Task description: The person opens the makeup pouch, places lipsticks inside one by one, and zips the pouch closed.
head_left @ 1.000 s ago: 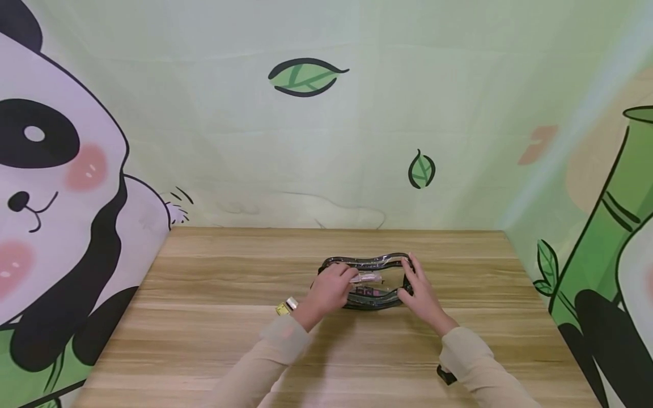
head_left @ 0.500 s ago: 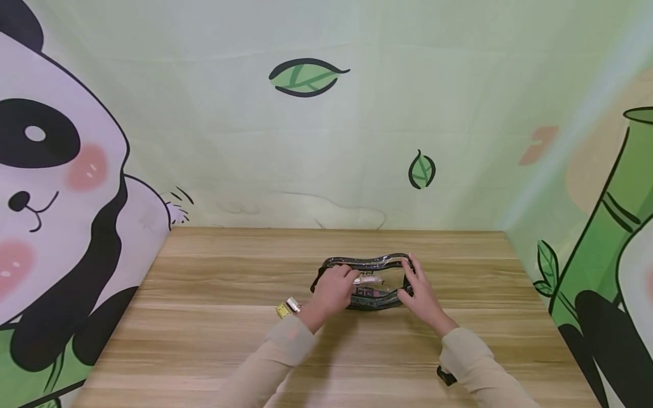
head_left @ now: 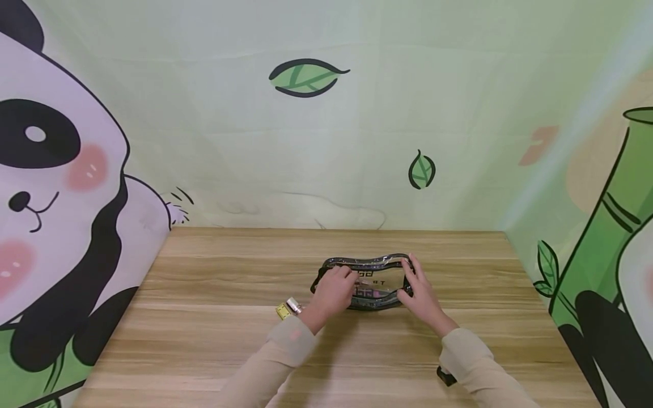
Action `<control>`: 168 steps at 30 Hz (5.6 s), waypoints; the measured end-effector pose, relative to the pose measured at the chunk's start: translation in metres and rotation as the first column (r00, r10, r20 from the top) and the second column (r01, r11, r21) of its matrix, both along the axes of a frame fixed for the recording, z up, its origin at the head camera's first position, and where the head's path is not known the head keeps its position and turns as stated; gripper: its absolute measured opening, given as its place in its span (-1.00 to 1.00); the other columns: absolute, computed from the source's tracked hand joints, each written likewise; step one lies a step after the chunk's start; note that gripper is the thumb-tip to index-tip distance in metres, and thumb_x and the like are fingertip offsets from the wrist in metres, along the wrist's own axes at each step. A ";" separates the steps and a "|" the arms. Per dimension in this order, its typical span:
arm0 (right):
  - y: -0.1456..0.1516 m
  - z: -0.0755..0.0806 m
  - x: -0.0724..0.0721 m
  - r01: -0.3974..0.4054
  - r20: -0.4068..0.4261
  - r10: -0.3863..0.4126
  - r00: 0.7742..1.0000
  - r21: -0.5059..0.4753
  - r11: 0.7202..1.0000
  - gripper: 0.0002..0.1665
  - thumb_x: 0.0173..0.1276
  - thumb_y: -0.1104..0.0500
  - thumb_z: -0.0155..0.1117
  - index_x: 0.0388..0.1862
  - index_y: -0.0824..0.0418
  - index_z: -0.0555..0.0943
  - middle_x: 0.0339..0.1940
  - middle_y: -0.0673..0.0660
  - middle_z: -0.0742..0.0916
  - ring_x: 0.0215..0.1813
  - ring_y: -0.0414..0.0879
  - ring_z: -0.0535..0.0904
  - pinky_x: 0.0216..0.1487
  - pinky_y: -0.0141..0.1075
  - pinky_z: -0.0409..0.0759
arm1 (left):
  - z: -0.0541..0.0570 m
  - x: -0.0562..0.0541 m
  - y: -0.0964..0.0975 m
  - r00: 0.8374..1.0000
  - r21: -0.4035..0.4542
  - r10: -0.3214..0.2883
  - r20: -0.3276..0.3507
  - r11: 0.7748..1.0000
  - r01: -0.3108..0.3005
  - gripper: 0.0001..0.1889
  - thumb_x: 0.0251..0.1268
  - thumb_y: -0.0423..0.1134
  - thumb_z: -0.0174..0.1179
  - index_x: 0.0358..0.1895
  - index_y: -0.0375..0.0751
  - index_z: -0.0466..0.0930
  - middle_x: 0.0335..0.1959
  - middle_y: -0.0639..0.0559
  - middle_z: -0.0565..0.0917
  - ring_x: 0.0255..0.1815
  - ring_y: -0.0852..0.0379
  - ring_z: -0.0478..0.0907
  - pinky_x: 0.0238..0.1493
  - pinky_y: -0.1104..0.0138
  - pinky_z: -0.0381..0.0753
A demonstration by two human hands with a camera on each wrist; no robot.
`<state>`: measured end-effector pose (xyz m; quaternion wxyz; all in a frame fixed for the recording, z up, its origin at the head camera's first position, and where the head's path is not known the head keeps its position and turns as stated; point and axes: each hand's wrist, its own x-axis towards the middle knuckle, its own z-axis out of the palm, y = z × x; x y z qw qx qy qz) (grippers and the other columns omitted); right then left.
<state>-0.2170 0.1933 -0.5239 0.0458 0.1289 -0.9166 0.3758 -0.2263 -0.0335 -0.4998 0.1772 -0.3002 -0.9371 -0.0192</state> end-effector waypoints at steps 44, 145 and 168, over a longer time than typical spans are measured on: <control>0.002 -0.001 -0.001 -0.007 0.029 0.007 1.000 -0.025 1.000 -0.16 0.13 0.22 0.02 0.39 0.15 -0.03 0.44 0.14 -0.07 0.27 0.28 0.19 -0.15 -0.11 0.38 | -0.007 0.000 -0.025 0.968 0.271 -0.173 -0.185 0.937 0.219 -0.77 0.01 -0.33 0.12 -0.20 -0.13 0.59 -0.23 0.04 0.60 -0.17 0.14 0.51 -0.06 0.36 0.49; 0.000 -0.002 -0.001 -0.009 -0.005 0.009 1.000 -0.040 0.999 -0.17 0.11 0.25 0.00 0.39 0.18 -0.01 0.43 0.22 -0.03 0.11 0.23 0.34 -0.35 -0.26 0.35 | -0.078 0.038 -0.155 0.997 0.037 -0.047 0.067 0.998 0.044 -0.78 -0.03 -0.25 0.20 -0.24 -0.06 0.50 -0.29 0.09 0.58 -0.21 0.11 0.50 -0.11 0.24 0.49; 0.000 0.000 -0.001 -0.004 0.018 0.004 1.000 -0.048 0.999 -0.17 0.12 0.25 -0.01 0.40 0.13 -0.02 0.43 0.18 -0.04 0.01 0.21 0.37 -0.58 -0.39 0.24 | -0.065 0.034 -0.155 0.992 0.055 -0.036 0.120 0.998 0.030 -0.73 -0.03 -0.22 0.24 -0.19 -0.10 0.50 -0.30 0.08 0.57 -0.26 0.15 0.50 -0.17 0.29 0.52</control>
